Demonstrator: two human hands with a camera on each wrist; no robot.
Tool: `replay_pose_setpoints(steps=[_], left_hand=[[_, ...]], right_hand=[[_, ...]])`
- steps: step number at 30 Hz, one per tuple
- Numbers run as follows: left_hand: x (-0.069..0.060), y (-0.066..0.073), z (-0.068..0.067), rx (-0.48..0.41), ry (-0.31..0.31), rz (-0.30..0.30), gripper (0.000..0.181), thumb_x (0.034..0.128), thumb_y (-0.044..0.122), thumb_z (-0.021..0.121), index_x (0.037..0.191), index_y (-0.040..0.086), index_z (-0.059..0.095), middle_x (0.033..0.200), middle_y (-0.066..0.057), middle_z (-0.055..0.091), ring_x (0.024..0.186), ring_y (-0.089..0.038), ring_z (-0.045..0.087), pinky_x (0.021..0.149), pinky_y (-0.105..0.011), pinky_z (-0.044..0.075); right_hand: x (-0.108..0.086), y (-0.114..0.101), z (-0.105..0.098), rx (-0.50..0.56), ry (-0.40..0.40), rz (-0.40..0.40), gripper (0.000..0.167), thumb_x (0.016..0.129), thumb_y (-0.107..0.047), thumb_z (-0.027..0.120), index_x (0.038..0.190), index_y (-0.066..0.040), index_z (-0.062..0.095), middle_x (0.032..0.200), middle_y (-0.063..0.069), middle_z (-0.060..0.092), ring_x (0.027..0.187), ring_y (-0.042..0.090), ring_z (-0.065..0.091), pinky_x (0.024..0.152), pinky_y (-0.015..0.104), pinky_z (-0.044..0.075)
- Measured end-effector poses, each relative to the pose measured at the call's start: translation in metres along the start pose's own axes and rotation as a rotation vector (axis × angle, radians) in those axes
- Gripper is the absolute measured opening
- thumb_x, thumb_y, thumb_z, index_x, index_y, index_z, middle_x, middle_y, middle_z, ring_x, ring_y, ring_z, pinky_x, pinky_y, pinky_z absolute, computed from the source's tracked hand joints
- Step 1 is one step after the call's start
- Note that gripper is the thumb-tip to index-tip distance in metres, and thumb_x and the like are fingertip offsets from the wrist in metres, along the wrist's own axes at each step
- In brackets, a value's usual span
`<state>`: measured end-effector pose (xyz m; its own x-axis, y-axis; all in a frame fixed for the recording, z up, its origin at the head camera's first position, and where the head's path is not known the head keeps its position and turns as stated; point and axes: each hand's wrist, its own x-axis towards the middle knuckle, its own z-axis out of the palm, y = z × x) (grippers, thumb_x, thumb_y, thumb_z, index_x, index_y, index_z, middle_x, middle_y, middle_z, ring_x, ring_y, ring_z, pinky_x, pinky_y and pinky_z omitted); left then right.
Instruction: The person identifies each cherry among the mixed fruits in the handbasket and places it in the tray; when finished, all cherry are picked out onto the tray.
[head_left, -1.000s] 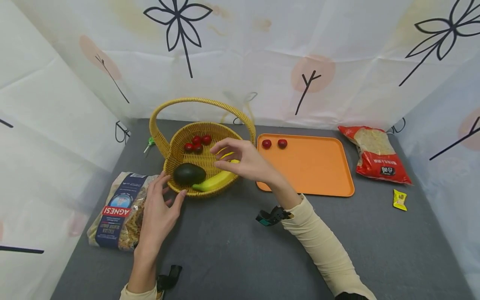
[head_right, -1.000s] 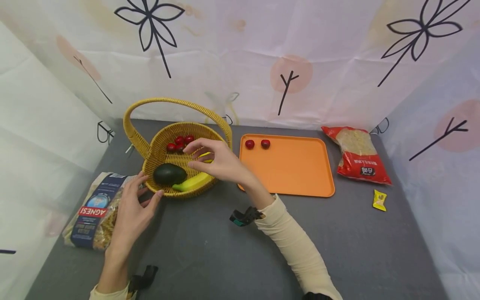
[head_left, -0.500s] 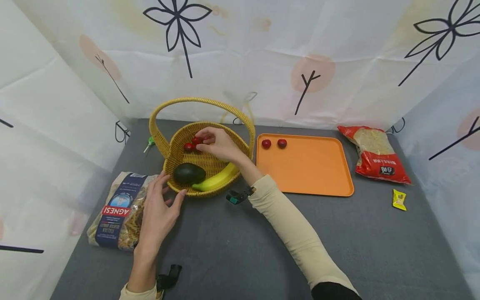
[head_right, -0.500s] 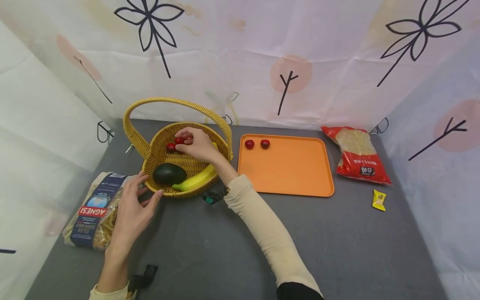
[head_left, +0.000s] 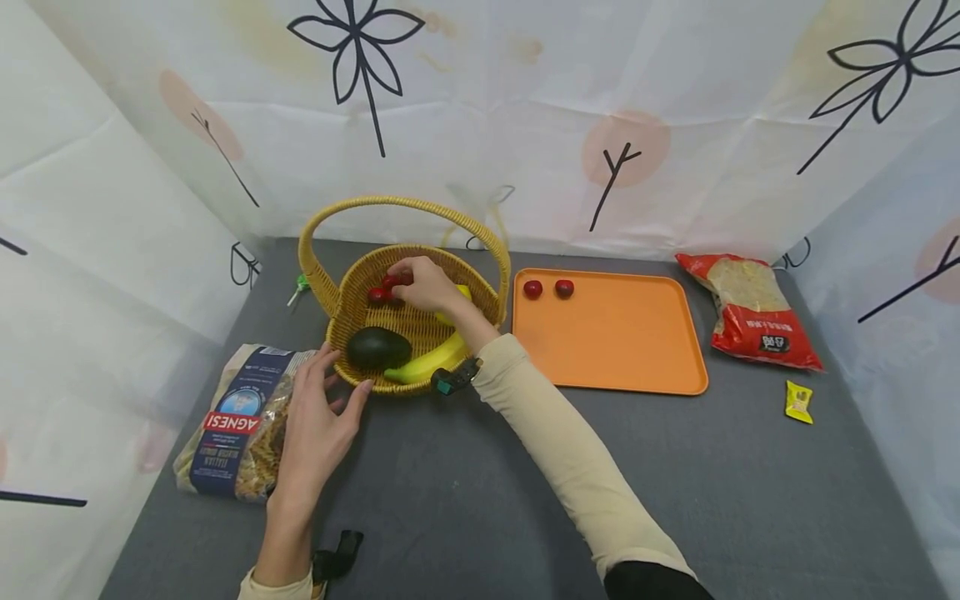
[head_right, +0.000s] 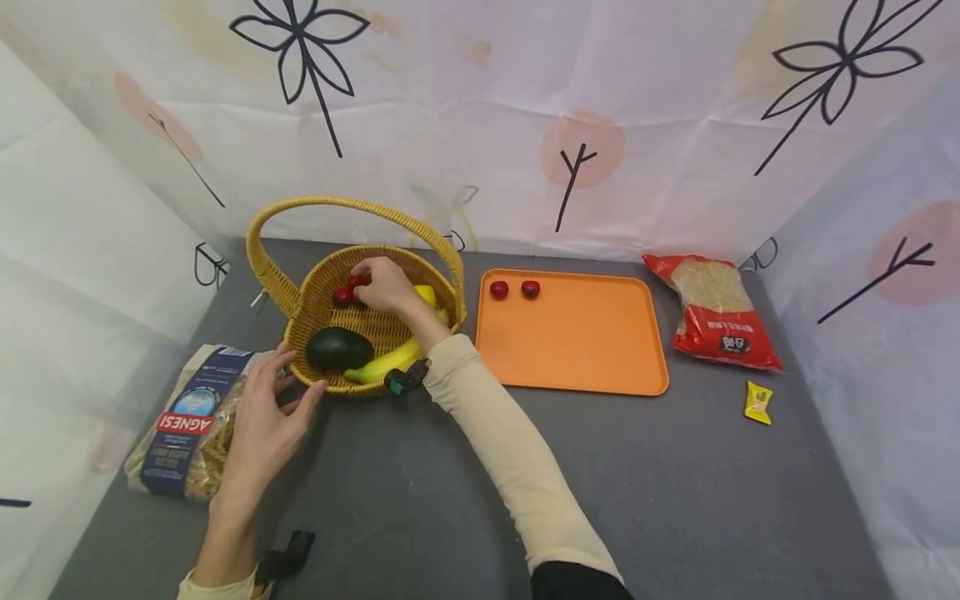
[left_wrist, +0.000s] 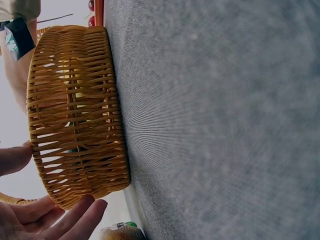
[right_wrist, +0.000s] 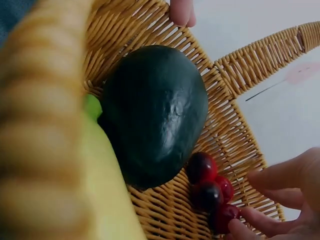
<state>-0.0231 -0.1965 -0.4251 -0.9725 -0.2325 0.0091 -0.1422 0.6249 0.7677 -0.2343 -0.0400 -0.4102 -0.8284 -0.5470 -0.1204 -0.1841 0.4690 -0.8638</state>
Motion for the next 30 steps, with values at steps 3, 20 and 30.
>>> replay_pose_setpoints(steps=[3, 20, 30], left_hand=[[0.000, 0.000, 0.000, -0.003, 0.002, 0.004, 0.068, 0.1053, 0.023, 0.074, 0.163, 0.004, 0.042, 0.178, -0.016, 0.028, 0.145, -0.047, 0.054, 0.107, -0.064, 0.060], [-0.001, -0.002, 0.000, -0.018, -0.001, 0.018, 0.067, 0.1064, 0.022, 0.072, 0.163, 0.003, 0.042, 0.178, -0.016, 0.028, 0.146, -0.047, 0.053, 0.107, -0.064, 0.059], [-0.001, 0.000, 0.000, -0.018, -0.006, 0.014, 0.067, 0.1061, 0.021, 0.072, 0.163, 0.002, 0.041, 0.179, -0.015, 0.027, 0.146, -0.047, 0.053, 0.108, -0.064, 0.059]], right_hand=[[0.003, -0.001, 0.000, -0.033, -0.021, 0.008, 0.041, 0.109, -0.001, 0.055, 0.150, 0.002, 0.059, 0.149, 0.020, 0.064, 0.139, 0.032, 0.062, 0.097, 0.035, 0.052], [0.019, 0.000, -0.011, -0.037, -0.139, 0.111, 0.060, 0.102, 0.013, 0.038, 0.159, -0.001, 0.051, 0.163, 0.017, 0.054, 0.113, 0.024, 0.053, 0.058, 0.026, 0.025], [0.021, -0.002, -0.011, -0.013, -0.130, 0.142, 0.061, 0.102, 0.014, 0.037, 0.159, -0.001, 0.052, 0.165, 0.017, 0.052, 0.096, 0.021, 0.052, 0.057, 0.025, 0.021]])
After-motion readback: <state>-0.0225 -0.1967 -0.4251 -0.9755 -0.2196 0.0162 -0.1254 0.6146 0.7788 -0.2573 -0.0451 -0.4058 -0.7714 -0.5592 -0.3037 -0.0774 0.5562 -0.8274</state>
